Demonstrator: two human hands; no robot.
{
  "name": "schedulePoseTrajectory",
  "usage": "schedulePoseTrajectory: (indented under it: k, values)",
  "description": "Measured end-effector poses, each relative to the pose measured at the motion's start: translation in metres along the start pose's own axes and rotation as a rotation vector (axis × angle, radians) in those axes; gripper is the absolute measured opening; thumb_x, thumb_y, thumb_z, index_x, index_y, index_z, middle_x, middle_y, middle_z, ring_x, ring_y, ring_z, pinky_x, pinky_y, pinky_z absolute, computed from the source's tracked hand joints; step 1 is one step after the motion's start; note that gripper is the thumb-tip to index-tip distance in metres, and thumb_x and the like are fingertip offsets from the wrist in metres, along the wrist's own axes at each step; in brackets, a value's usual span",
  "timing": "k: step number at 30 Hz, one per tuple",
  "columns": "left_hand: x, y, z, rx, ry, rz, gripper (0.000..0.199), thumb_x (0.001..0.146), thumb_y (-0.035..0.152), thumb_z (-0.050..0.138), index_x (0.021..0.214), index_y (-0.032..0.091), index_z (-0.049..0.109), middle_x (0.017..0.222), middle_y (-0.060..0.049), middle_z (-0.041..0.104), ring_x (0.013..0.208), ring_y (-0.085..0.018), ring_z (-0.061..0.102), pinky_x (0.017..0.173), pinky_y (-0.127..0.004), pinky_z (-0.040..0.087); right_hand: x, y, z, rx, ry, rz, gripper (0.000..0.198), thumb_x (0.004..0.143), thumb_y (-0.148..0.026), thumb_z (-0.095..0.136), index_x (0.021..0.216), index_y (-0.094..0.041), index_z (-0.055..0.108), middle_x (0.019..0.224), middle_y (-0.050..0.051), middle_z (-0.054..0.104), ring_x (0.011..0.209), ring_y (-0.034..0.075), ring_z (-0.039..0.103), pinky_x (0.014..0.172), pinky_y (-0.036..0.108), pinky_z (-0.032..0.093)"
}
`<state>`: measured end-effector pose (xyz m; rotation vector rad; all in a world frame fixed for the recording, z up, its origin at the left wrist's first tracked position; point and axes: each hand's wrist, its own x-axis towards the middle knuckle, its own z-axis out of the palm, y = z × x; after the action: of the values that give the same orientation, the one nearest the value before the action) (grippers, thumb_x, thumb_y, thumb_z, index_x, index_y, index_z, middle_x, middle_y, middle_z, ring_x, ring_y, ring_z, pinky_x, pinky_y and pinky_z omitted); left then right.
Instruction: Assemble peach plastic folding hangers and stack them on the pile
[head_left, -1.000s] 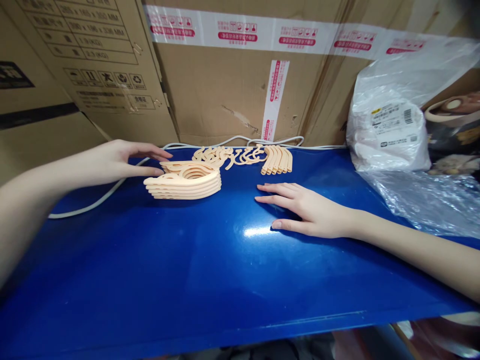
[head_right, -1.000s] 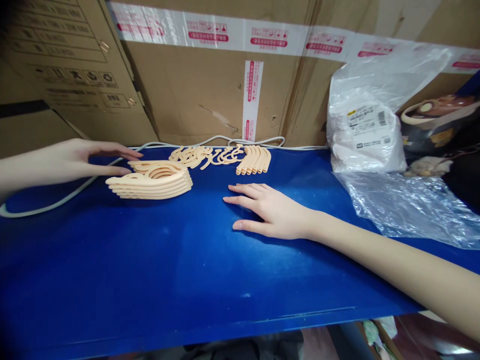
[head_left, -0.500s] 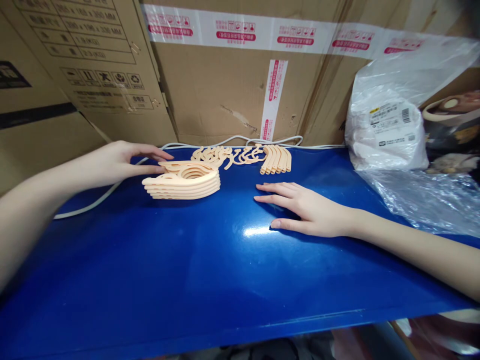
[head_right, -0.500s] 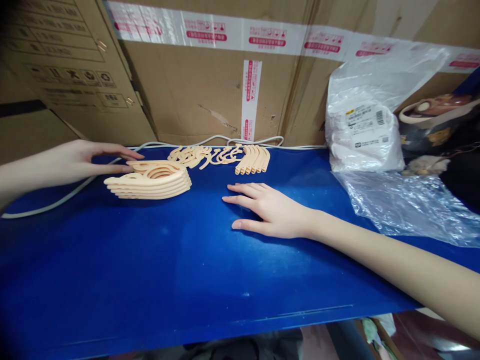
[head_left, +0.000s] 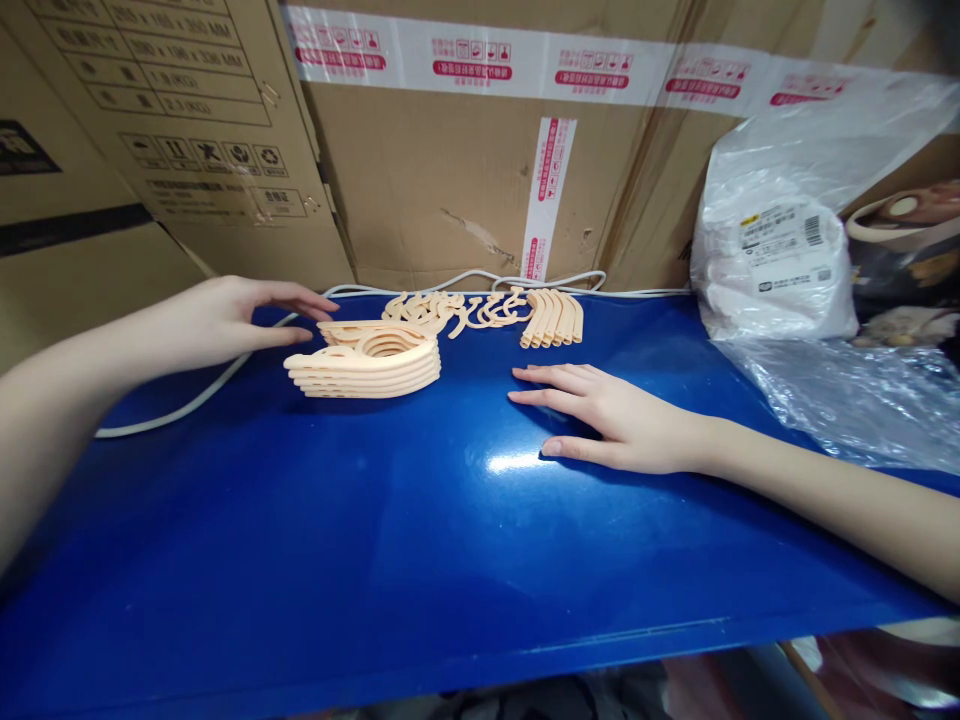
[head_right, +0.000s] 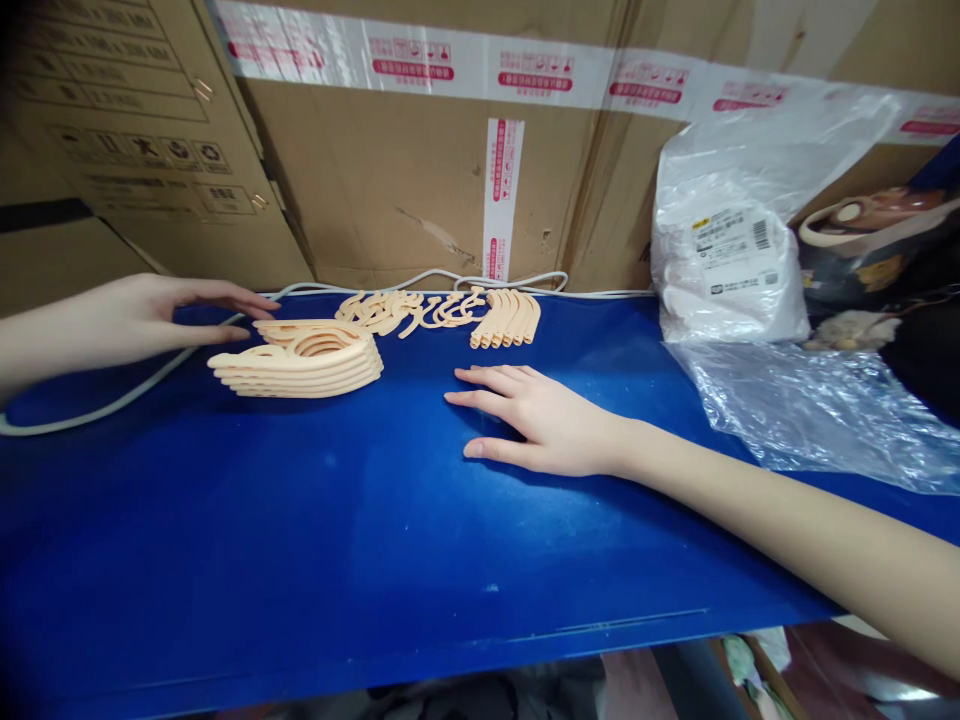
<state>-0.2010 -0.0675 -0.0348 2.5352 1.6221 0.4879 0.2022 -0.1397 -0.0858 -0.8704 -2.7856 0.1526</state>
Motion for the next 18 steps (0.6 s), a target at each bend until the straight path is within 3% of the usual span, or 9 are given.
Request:
schedulePoseTrajectory:
  k: [4,7,10,14,18]
  values:
    - [-0.006,0.026,-0.009,0.095,0.153,-0.093,0.062,0.083,0.061,0.042,0.121,0.016,0.063,0.117,-0.007,0.069,0.102,-0.025,0.063,0.101,-0.045,0.045,0.0,0.0,0.0,0.016,0.01,-0.003,0.057,0.094,-0.05,0.052,0.144,-0.022,0.047,0.153,0.014,0.04,0.138,0.029,0.041,0.111,0.051,0.034]
    - [-0.012,0.057,-0.008,0.209,0.358,-0.016,0.056,0.088,0.049,0.04,0.127,0.013,0.058,0.125,-0.01,0.061,0.099,-0.025,0.062,0.098,-0.046,0.046,0.0,-0.001,-0.001,0.019,0.01,0.003,0.057,0.094,-0.05,0.052,0.144,-0.022,0.047,0.152,0.014,0.041,0.138,0.029,0.042,0.111,0.051,0.035]
    - [-0.018,0.087,0.004,0.16,0.429,0.162,0.048,0.095,0.041,0.039,0.13,0.013,0.054,0.128,-0.01,0.057,0.122,-0.026,0.052,0.107,-0.04,0.039,0.0,-0.001,-0.001,0.011,0.0,0.007,0.058,0.094,-0.051,0.051,0.144,-0.022,0.047,0.153,0.014,0.04,0.138,0.029,0.041,0.112,0.05,0.034]
    - [-0.027,0.116,0.033,0.044,0.234,0.439,0.04,0.099,0.036,0.039,0.134,0.019,0.049,0.135,-0.009,0.054,0.127,-0.024,0.05,0.11,-0.04,0.039,0.0,-0.002,-0.001,0.018,0.006,0.007,0.058,0.094,-0.051,0.052,0.144,-0.023,0.046,0.153,0.014,0.04,0.138,0.029,0.041,0.112,0.05,0.034]
    - [-0.035,0.131,0.064,0.057,0.031,0.559,0.045,0.098,0.037,0.04,0.143,0.028,0.043,0.145,-0.007,0.05,0.135,-0.025,0.046,0.111,-0.045,0.041,0.0,-0.001,-0.001,0.017,0.02,0.009,0.059,0.094,-0.051,0.052,0.144,-0.021,0.046,0.153,0.015,0.04,0.139,0.029,0.04,0.112,0.052,0.034]
